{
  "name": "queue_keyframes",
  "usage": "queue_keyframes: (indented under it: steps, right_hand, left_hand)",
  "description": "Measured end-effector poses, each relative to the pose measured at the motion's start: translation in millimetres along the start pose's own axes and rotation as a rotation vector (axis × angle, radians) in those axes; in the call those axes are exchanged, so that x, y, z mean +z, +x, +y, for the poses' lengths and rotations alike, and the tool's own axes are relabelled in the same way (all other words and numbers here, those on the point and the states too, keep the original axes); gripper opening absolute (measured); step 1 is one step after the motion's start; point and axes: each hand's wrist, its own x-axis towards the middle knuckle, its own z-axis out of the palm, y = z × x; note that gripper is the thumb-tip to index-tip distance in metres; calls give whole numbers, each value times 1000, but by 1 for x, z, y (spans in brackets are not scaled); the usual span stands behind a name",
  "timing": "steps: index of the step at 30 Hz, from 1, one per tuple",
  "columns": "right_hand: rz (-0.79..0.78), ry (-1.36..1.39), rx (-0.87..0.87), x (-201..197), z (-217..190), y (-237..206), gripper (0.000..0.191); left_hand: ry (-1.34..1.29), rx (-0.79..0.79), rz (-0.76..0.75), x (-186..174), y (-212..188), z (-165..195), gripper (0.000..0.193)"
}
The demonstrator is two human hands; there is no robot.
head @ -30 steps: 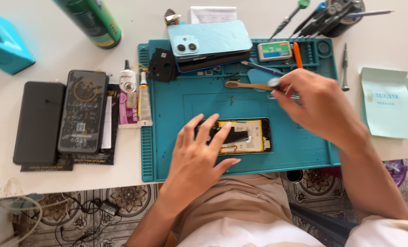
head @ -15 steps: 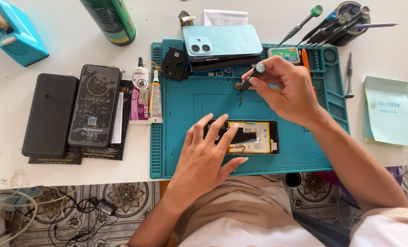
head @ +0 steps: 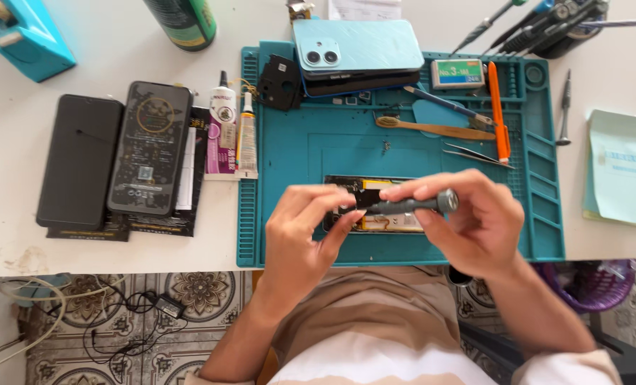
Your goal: The person disassembles a smartphone on a repair mat, unscrewing internal screws with a precision screwdriver and working on the exposed battery and board. They then power on the phone to check the screen, retrieve a service receipt, and press the receipt against the back of the reassembled phone.
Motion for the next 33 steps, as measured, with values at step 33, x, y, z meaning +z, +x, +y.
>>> queue_keyframes:
  steps: [33]
  right_hand:
    - [196,62,-256,73,-3,10,20]
  left_hand:
    - [-1028,-470,233,-4,-25,-51,29]
